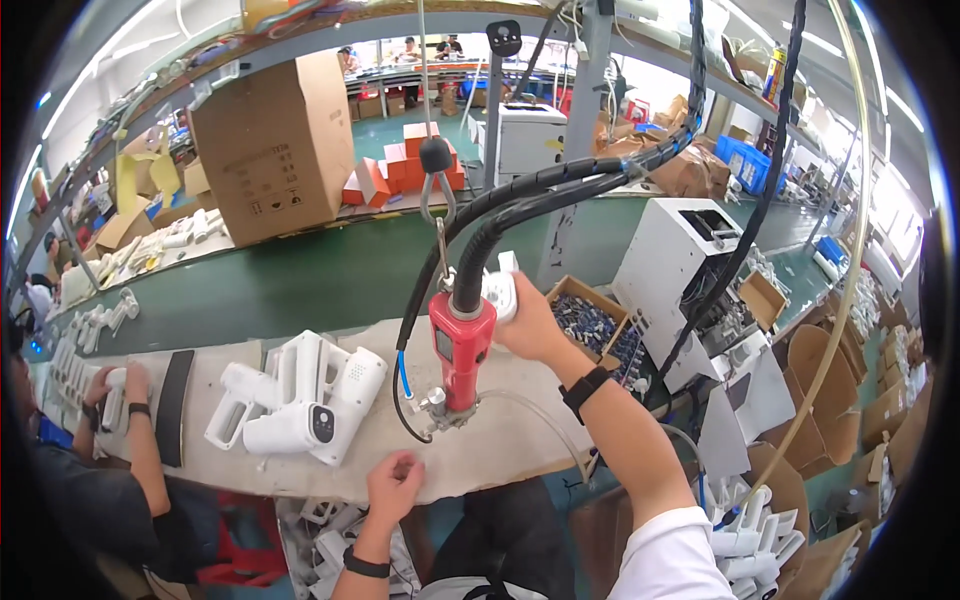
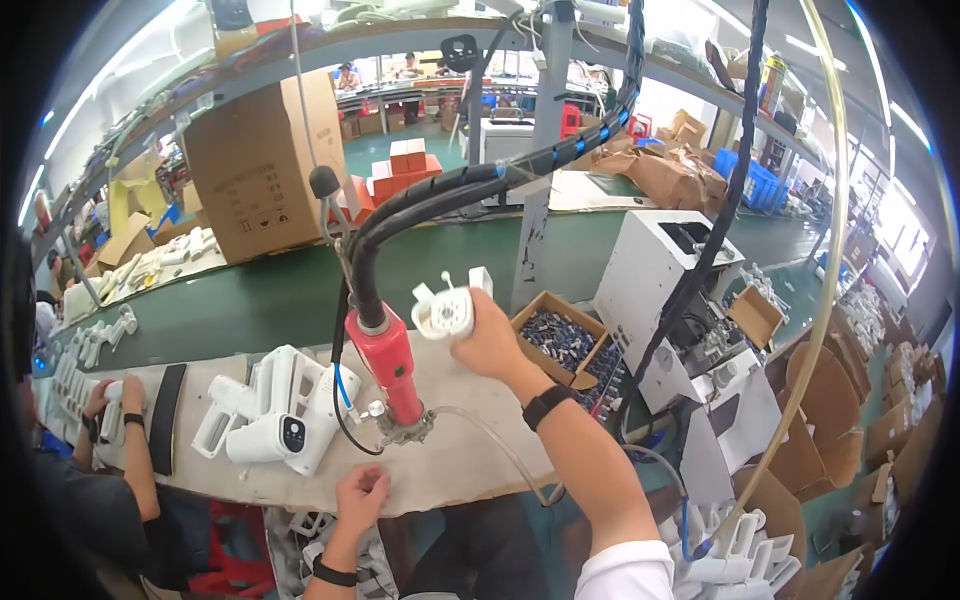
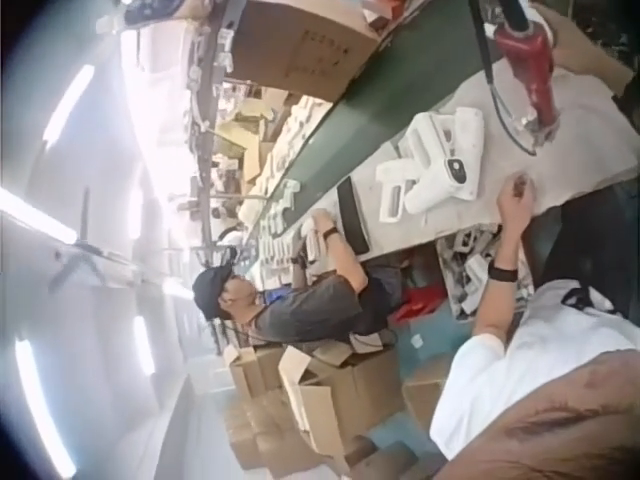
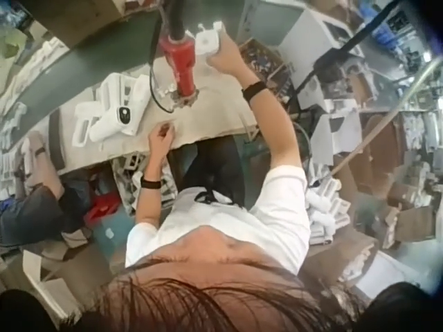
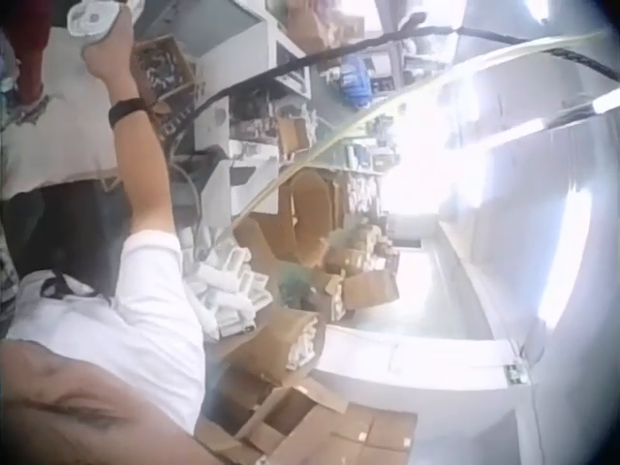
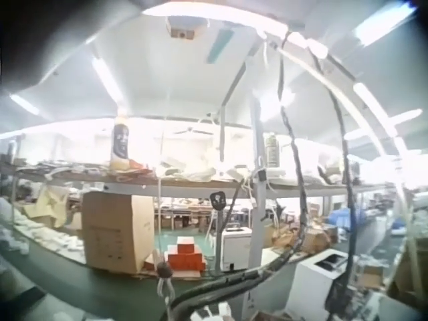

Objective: The person assembles a handheld sprayer by retrieving a housing from a bin, driving screws into it with a power screwdriver, and then fitting internal components into a second housing before securing it and placing it in a bin.

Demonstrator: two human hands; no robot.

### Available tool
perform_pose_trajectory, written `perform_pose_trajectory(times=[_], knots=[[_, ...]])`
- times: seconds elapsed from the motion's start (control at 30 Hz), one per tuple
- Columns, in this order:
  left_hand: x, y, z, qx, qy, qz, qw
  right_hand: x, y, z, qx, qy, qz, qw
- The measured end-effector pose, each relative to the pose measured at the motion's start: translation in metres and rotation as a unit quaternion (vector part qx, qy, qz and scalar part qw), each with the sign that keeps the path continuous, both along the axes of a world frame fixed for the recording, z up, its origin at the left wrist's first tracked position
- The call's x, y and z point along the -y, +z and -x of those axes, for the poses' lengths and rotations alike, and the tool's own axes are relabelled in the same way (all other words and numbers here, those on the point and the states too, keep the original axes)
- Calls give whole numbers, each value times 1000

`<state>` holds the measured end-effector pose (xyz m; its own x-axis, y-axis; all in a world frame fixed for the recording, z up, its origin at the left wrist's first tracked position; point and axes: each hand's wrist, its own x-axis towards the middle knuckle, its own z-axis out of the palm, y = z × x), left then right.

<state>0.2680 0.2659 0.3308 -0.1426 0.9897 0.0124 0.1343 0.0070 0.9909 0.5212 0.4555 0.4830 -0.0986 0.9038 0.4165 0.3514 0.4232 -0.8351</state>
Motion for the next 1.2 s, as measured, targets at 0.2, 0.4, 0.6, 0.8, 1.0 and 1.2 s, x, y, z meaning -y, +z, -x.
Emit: perform_pose_trajectory(times=[0.2,0.4,0.6,0.8,1.0,1.2], knots=[[12,-1,3,12,-13,30,999,45,-20,-10,283,147,-103,942],[8,3,0,32,-13,47,998,65,-54,-31,543,214,-208,785],[-2,27,10,-4,-33,38,999,83,-13,-56,482,99,-162,855],[-62,107,2,-124,79,-146,978,174,83,-32,60,-104,-203,972],[-194,105,-5,-183,74,-149,969,103,69,86,86,-384,-292,872],[-238,76,-19,-331,-39,-83,939,68,47,68,-112,-97,-15,989]])
